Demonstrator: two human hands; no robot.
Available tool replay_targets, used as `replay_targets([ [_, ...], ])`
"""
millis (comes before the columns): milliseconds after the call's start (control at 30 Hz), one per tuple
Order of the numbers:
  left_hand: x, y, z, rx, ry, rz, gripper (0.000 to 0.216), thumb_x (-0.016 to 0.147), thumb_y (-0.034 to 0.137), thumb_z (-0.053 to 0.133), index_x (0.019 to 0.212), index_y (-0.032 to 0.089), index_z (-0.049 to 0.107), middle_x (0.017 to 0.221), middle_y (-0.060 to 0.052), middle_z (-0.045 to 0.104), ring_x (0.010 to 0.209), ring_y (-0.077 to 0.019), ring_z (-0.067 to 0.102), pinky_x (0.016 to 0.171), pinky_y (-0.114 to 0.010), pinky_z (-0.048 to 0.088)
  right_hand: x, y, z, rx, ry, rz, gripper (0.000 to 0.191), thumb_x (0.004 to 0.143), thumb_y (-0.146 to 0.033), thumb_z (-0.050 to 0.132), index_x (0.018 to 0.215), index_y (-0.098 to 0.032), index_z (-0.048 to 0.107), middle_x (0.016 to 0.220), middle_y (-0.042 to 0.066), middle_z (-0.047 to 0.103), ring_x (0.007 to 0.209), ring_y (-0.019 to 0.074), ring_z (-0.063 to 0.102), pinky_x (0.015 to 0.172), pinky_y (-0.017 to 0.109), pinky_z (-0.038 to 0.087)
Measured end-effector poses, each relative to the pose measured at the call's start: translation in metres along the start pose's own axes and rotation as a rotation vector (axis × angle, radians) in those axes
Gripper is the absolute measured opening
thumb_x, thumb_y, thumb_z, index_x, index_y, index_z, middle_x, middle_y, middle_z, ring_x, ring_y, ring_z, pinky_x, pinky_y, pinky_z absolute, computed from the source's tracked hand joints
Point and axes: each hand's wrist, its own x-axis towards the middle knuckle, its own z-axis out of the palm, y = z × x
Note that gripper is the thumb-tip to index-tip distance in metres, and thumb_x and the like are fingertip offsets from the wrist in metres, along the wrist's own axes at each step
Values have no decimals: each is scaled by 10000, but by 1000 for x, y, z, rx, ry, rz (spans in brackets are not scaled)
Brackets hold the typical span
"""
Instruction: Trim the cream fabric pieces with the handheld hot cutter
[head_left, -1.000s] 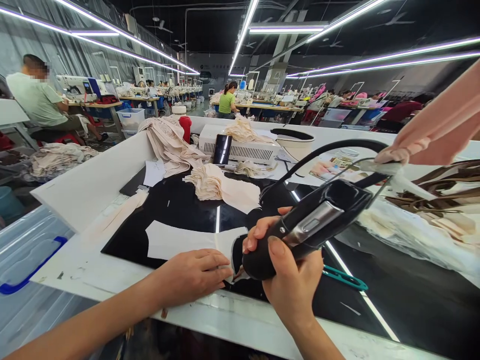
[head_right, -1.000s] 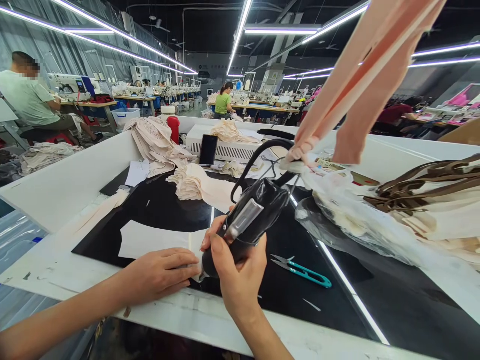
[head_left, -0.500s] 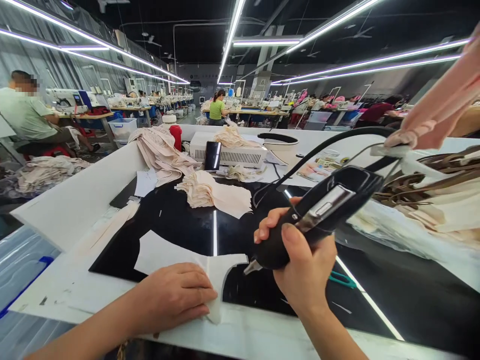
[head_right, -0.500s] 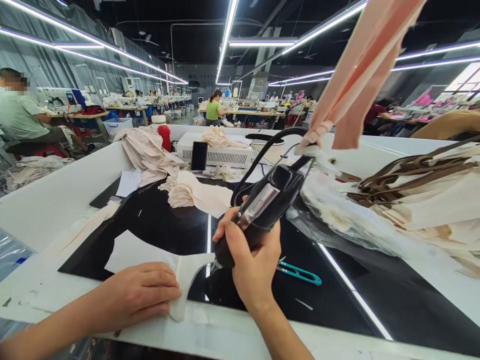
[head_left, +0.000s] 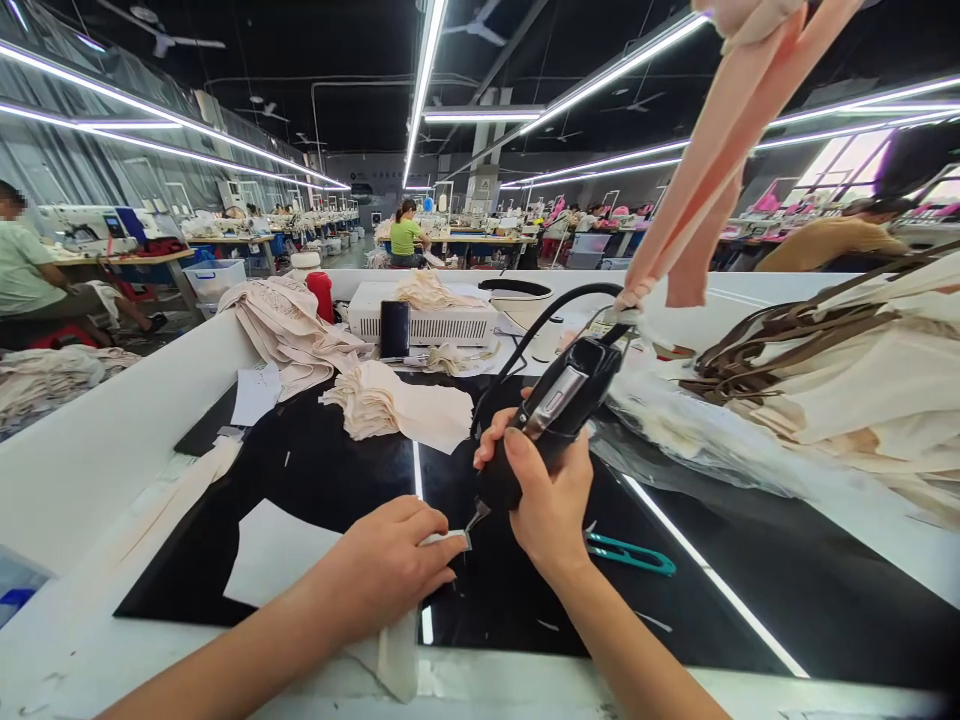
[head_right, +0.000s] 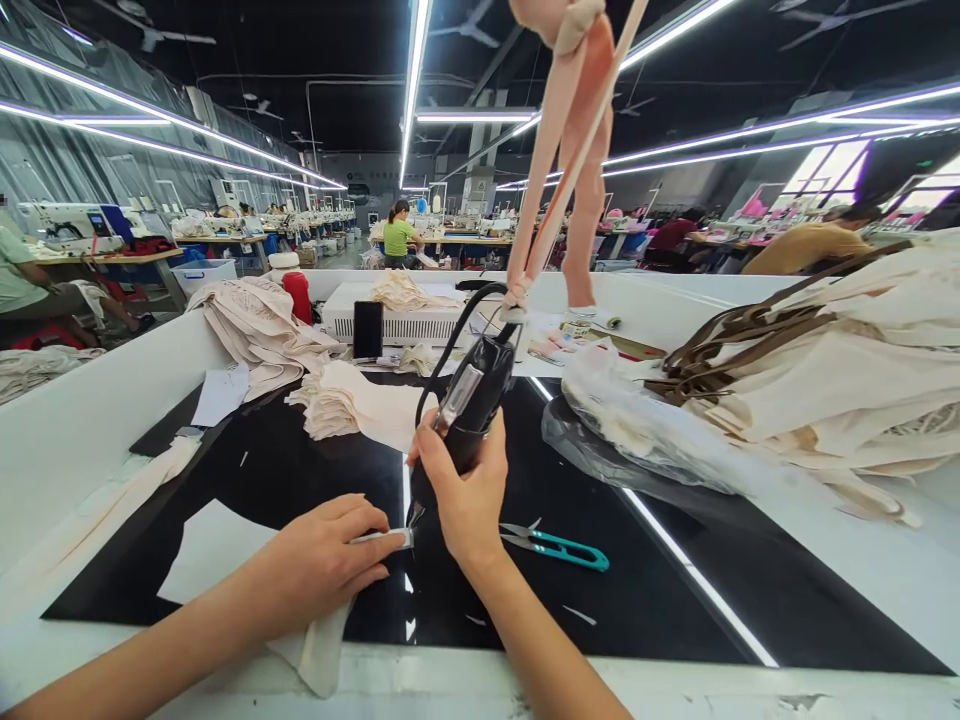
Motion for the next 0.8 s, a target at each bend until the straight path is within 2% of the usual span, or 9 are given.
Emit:
replay_targets([
  [100, 3, -1, 5, 31, -41, -8, 313, 897, 250, 794, 1169, 156, 670, 1018, -59, 674, 921, -227, 650, 857, -362, 613, -2, 3, 0, 2, -21, 1, 265, 861, -361, 769, 954, -267, 539, 785, -66, 638, 566, 112, 598, 533, 262, 542],
  [233, 1, -3, 8, 69, -55, -9, 293, 914, 278, 780, 1161, 154, 681, 983, -54, 669, 894, -225, 650, 806, -349, 615, -4, 5, 0, 5, -28, 3, 277, 863, -366, 770, 974, -271, 535, 774, -68, 638, 562, 112, 596, 541, 266, 542],
  [800, -5, -4, 12, 23, -68, -57, 229, 981, 248, 691, 1190, 160, 667, 1043, -65, 673, 936, -213, 652, 847, -346, 601, -2, 1, 0, -21, 6, 1, 282, 848, -366, 773, 947, -262, 531, 779, -67, 639, 564, 115, 606, 529, 268, 546],
])
